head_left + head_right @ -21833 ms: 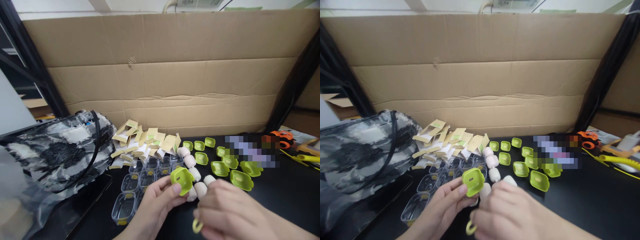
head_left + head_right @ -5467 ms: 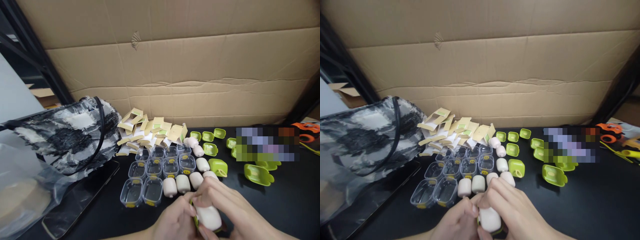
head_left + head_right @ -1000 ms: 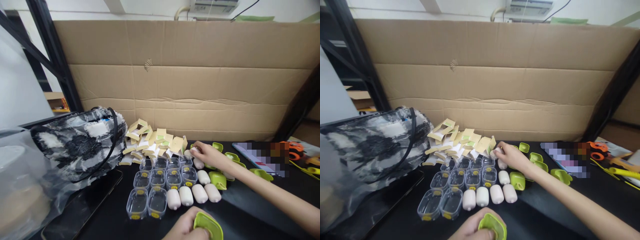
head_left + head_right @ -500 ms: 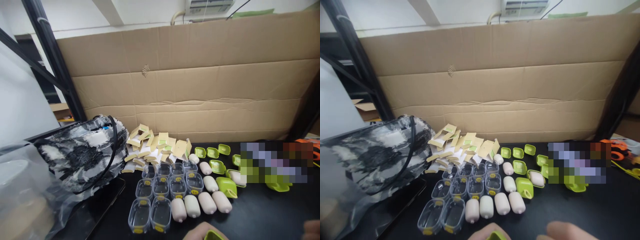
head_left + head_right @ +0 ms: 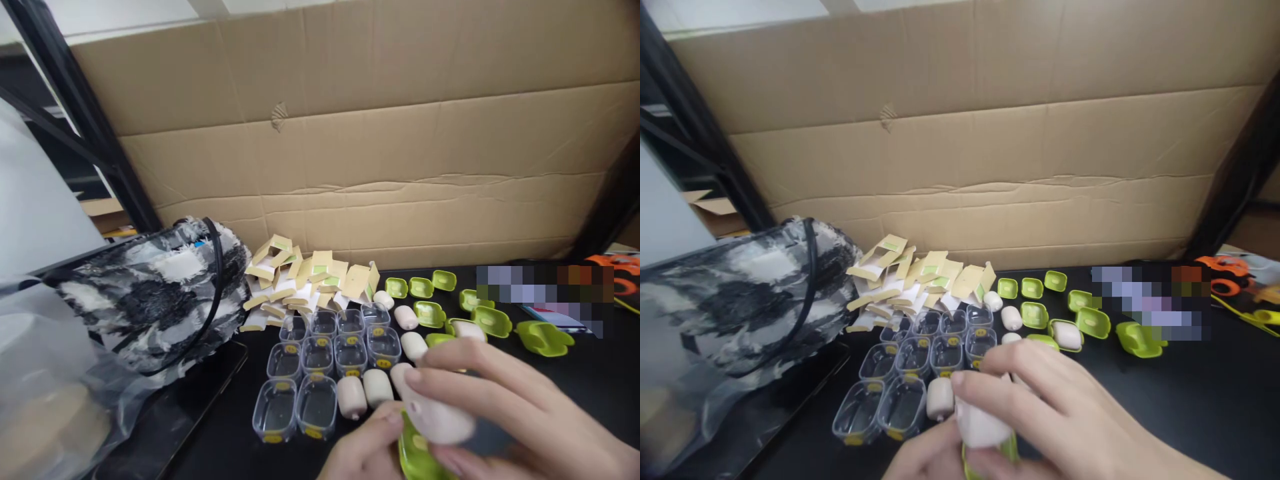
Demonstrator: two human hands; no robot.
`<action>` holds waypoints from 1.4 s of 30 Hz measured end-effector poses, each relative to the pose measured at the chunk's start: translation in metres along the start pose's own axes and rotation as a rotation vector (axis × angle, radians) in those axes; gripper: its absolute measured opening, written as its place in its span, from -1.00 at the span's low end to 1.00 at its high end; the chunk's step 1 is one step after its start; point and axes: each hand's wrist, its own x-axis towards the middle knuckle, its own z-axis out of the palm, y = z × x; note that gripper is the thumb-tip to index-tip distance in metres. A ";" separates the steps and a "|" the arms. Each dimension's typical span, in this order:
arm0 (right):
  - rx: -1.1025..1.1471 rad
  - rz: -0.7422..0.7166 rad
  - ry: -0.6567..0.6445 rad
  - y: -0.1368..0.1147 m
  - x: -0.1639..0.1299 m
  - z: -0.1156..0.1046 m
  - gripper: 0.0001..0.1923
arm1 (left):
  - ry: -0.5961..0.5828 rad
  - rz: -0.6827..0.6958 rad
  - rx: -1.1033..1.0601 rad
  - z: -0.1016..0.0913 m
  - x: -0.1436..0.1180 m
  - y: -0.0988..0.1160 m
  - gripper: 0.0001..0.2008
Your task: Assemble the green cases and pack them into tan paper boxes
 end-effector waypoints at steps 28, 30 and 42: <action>-0.026 -0.067 0.030 -0.016 -0.013 0.018 -0.79 | -0.044 0.007 -0.012 0.009 -0.003 0.003 -0.71; -0.044 -0.070 0.022 -0.016 -0.013 0.020 -0.79 | -0.059 -0.002 -0.002 0.009 -0.003 0.004 -0.70; 0.083 0.093 -0.059 -0.018 -0.011 0.023 -0.70 | -0.141 0.020 -0.089 0.003 0.000 -0.005 -0.79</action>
